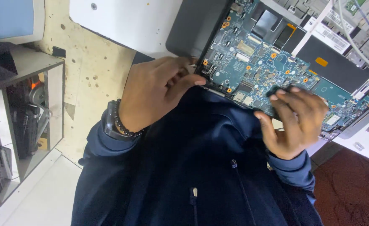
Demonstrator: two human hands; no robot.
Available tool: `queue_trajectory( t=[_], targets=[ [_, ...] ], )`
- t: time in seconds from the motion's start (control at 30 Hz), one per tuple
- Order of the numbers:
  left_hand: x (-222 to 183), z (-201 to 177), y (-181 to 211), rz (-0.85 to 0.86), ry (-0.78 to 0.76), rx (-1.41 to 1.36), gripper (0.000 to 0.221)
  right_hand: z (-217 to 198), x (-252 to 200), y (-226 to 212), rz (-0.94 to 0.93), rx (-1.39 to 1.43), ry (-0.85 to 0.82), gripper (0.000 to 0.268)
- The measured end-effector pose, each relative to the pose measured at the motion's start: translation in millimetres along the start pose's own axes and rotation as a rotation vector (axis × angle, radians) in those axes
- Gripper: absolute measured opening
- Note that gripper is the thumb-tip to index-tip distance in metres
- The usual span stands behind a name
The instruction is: Repairing a laptop by connecting internal ribbon cables and securing components with a screwdriver
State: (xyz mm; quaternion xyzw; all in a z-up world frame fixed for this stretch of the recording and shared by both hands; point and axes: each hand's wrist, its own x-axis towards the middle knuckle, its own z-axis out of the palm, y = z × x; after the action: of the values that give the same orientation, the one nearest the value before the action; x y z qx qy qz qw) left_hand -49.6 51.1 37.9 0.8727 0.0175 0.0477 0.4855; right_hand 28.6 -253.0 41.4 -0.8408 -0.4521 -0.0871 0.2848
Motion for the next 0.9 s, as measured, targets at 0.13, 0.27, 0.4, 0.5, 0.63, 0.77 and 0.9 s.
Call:
queue_trajectory(
  t=[0.13, 0.27, 0.4, 0.5, 0.63, 0.77, 0.9],
  targets=[
    [-4, 2, -4, -0.091, 0.012, 0.2, 0.049, 16, -1, -17, -0.023, 0.003, -0.045, 0.03],
    [-7, 4, -8, -0.164, 0.008, 0.16, 0.046, 32, 11, -38, -0.082, 0.005, -0.068, 0.018],
    [-14, 5, -15, -0.19, -0.061, 0.138, 0.05, 37, 27, -45, -0.089, 0.084, 0.006, 0.008],
    [-13, 1, -6, -0.249, -0.107, 0.1, 0.061, 44, 22, -50, 0.023, 0.042, 0.071, 0.01],
    [-12, 1, 1, -0.184, -0.026, 0.049, 0.047, 46, 18, -50, 0.033, 0.061, 0.132, 0.016],
    [-8, -1, -3, -0.266, -0.118, -0.178, 0.044, 52, 1, -33, -0.056, -0.005, 0.288, 0.015],
    [-5, 13, -11, -0.497, -0.259, -0.755, 0.041, 57, 0, -21, -0.142, 0.017, 0.39, 0.018]
  ],
)
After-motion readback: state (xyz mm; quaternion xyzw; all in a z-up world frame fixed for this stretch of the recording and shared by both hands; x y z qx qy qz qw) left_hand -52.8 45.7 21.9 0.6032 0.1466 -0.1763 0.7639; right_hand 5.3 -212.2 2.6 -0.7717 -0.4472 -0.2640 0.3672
